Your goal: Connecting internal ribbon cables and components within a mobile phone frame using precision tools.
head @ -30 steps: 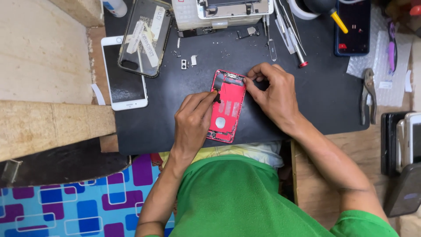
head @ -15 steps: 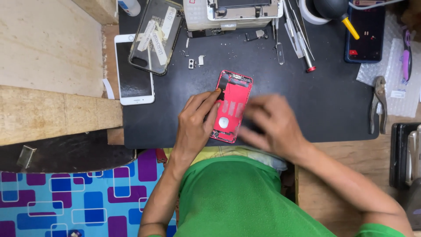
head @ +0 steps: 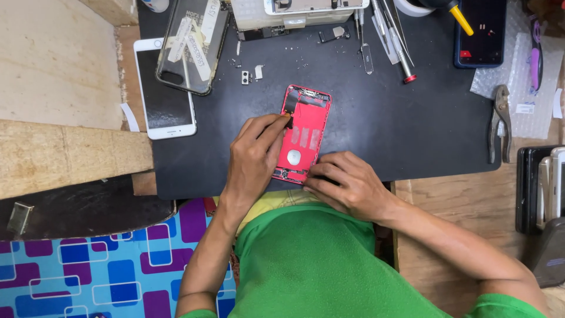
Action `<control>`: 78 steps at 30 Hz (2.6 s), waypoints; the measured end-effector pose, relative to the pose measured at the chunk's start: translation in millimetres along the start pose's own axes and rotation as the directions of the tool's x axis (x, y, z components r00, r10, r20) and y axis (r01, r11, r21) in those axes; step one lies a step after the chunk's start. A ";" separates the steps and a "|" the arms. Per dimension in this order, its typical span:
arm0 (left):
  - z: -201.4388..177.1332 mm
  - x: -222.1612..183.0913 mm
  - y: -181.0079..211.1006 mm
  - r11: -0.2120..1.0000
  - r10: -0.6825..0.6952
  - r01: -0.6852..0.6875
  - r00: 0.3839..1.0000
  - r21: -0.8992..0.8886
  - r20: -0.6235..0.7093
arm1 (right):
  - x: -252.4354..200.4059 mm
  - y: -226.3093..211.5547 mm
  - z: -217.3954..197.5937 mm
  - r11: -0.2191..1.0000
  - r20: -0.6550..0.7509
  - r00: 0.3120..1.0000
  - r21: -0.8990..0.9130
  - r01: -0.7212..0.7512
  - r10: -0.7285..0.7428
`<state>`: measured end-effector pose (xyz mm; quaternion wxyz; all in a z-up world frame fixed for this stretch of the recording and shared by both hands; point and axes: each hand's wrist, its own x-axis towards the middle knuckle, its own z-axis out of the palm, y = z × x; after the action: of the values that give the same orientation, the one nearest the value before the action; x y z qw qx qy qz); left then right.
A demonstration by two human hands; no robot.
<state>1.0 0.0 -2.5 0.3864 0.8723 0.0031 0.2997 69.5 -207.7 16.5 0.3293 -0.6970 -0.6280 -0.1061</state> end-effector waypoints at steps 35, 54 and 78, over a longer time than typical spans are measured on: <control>18.7 14.5 -13.5 0.971 0.213 -0.212 0.977 0.114 -0.003 | 27.3 80.2 -15.8 0.916 0.060 0.974 -0.358 -0.183 0.218; 20.9 13.2 -16.0 0.959 0.250 -0.246 0.968 0.141 -0.009 | 18.7 80.0 -2.7 0.870 0.042 0.972 -0.456 -0.189 0.233; 23.3 10.5 -16.5 0.961 0.229 -0.230 0.973 0.151 0.029 | 13.0 80.8 2.1 0.859 0.092 0.958 -0.471 -0.199 0.272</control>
<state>25.6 -1.5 -20.3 0.2807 0.8956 -0.0771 0.3364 147.8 -195.5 -4.1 0.1166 -0.8326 -0.5188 -0.1549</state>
